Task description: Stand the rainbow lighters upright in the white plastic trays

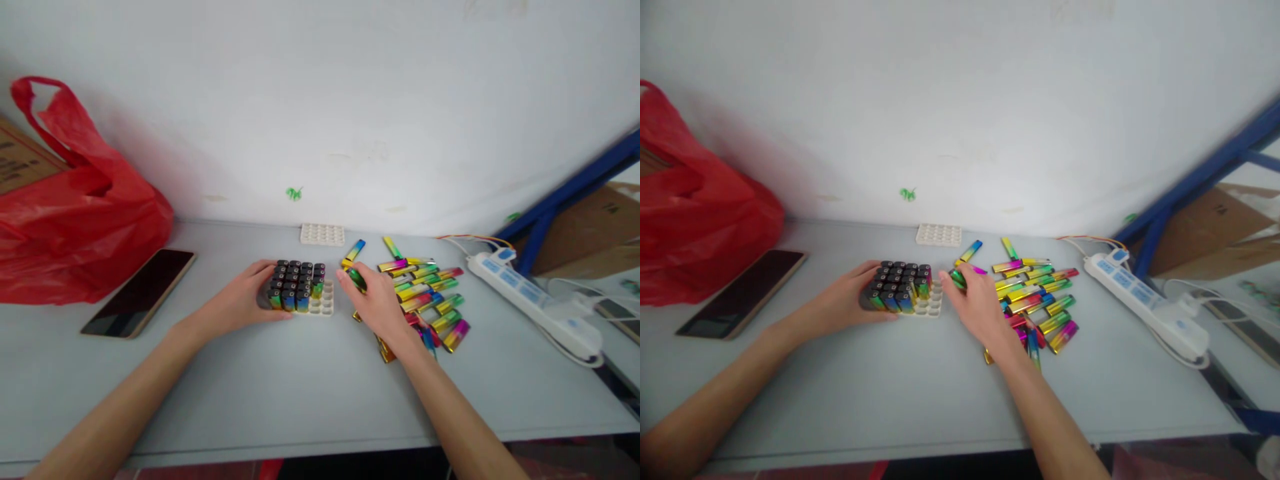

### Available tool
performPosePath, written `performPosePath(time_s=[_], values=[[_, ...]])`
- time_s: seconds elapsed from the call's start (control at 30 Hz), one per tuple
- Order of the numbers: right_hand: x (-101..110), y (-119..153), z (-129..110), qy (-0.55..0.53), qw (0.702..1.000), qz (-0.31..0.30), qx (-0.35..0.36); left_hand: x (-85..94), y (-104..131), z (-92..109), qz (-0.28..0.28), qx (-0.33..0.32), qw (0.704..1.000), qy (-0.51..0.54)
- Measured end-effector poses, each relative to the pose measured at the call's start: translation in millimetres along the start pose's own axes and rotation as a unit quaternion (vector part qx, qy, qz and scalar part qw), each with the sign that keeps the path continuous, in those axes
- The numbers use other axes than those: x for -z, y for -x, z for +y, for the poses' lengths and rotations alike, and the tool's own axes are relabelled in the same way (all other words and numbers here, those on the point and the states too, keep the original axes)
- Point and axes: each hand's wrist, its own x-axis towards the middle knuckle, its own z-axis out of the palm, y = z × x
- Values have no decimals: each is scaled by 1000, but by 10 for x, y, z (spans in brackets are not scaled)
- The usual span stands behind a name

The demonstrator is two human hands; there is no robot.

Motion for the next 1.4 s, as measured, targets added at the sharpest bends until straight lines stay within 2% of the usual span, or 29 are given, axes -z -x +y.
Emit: performPosePath(time_s=[0.17, 0.3, 0.5, 0.67, 0.77, 0.9, 1.13, 1.27, 1.4], values=[[58, 16, -78, -48, 995, -32, 78, 5, -11, -2, -12, 13, 1000, 2], [103, 25, -111, -29, 988, -42, 143, 9, -11, -1, -5, 4, 1000, 16], [142, 53, -148, -25, 987, -102, 119, 14, -5, 19, -2, 2, 1000, 21], [62, 93, -171, 7, 979, -158, 128, 2, 3, -8, 0, -7, 1000, 13], [23, 97, -178, 55, 979, -164, 112, 3, 17, -13, -2, -9, 1000, 13], [37, 75, -208, 71, 972, -186, 125, 18, 30, 17, -12, -8, 1000, 13], [-38, 99, -350, 188, 966, -164, 67, 6, 17, 9, -9, -2, 1000, 23], [27, 82, -288, 131, 975, -160, 77, -10, 5, -14, -5, 9, 1000, 23], [209, -8, -81, 77, 991, -101, 51, -18, -6, -27, -8, 18, 1000, 22]])
